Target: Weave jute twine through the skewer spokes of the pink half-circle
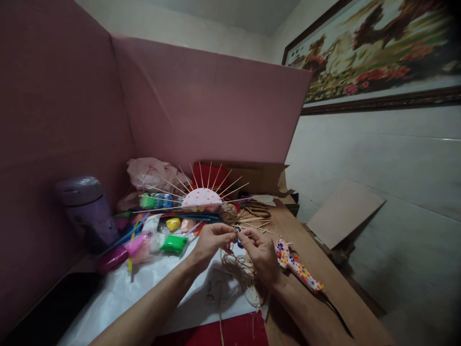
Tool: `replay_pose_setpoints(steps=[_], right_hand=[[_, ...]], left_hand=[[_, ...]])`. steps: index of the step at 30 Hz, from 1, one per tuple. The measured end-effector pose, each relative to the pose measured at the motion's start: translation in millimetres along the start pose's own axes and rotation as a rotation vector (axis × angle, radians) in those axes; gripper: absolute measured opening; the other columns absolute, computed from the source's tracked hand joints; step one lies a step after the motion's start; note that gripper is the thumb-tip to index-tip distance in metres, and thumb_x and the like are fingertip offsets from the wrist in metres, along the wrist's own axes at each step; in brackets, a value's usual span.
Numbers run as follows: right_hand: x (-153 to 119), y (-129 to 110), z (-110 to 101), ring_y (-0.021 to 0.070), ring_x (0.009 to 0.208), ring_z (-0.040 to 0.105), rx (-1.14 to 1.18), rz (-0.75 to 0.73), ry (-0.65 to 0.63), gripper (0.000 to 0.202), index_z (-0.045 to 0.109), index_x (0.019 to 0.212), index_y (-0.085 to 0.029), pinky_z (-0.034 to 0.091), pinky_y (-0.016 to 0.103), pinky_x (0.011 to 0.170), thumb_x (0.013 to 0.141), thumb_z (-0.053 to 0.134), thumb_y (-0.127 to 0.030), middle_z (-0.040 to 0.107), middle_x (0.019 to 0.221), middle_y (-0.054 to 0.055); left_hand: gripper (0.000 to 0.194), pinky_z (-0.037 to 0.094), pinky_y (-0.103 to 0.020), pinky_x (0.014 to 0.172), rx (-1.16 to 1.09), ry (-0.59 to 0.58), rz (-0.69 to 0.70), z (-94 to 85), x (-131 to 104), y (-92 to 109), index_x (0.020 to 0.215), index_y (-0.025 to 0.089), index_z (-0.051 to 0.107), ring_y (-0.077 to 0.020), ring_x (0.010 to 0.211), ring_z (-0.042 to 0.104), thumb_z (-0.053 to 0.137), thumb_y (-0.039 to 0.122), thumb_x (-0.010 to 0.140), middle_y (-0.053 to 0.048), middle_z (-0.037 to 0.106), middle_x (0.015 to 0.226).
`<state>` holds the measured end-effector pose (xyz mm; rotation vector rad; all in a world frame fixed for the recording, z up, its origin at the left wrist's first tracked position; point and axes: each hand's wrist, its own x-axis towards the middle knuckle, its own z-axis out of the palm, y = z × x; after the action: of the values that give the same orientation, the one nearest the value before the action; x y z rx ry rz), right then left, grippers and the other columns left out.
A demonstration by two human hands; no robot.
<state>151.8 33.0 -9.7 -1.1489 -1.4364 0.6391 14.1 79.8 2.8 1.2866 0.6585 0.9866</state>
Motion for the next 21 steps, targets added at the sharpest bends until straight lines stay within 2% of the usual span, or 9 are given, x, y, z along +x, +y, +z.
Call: replay_pose_setpoints(steps=[3,6,9,12,17,21], right_hand=[[-1,0,2,0.0108,0.054,0.044,0.054,0.008,0.004,0.027,0.055,0.070,-0.017,0.034,0.022,0.050,0.083,0.051,-0.041,0.051,0.060,-0.002],[-2,1,5,0.0090,0.048,0.037,0.137,0.067,0.009,0.028,0.051,0.066,-0.018,0.030,0.021,0.045,0.081,0.051,-0.042,0.044,0.055,-0.004],[-2,1,8,0.0080,0.042,0.030,0.217,0.135,-0.003,0.027,0.049,0.064,-0.019,0.025,0.021,0.040,0.079,0.053,-0.041,0.036,0.050,-0.007],[-2,-1,10,0.0080,0.042,0.029,0.241,0.149,-0.022,0.025,0.049,0.064,-0.019,0.025,0.021,0.041,0.079,0.053,-0.040,0.035,0.050,-0.007],[-5,4,12,0.0100,0.054,0.038,0.051,0.055,-0.053,0.030,0.051,0.063,-0.017,0.031,0.022,0.050,0.085,0.045,-0.037,0.042,0.058,-0.003],[-9,6,13,0.0105,0.055,0.040,-0.114,-0.003,-0.089,0.030,0.050,0.065,-0.018,0.030,0.022,0.053,0.088,0.041,-0.036,0.045,0.059,-0.003]], left_hand=[[0.030,0.046,-0.025,0.050,-0.092,0.018,-0.007,3.0,0,-5,0.078,0.009,0.070,-0.0098,0.052,0.050,0.074,0.034,0.060,-0.002,0.058,0.059],[0.031,0.043,-0.023,0.047,-0.167,0.016,-0.060,4.8,-1,-9,0.080,0.010,0.070,-0.0085,0.051,0.047,0.075,0.034,0.061,0.000,0.054,0.057],[0.030,0.040,-0.021,0.047,-0.236,0.003,-0.131,5.6,-2,-11,0.081,0.011,0.069,-0.0074,0.052,0.047,0.077,0.030,0.059,-0.001,0.056,0.063],[0.029,0.038,-0.019,0.048,-0.278,0.000,-0.161,5.6,-3,-12,0.081,0.010,0.068,-0.0066,0.054,0.048,0.077,0.026,0.058,-0.002,0.058,0.067],[0.021,0.034,-0.017,0.047,-0.346,-0.002,-0.143,6.0,-3,-7,0.073,0.011,0.063,-0.0055,0.052,0.049,0.075,0.023,0.061,0.000,0.055,0.062],[0.019,0.023,-0.015,0.038,-0.389,-0.004,-0.169,6.9,-3,2,0.074,0.011,0.059,-0.0008,0.039,0.036,0.069,0.026,0.067,0.003,0.052,0.056]])
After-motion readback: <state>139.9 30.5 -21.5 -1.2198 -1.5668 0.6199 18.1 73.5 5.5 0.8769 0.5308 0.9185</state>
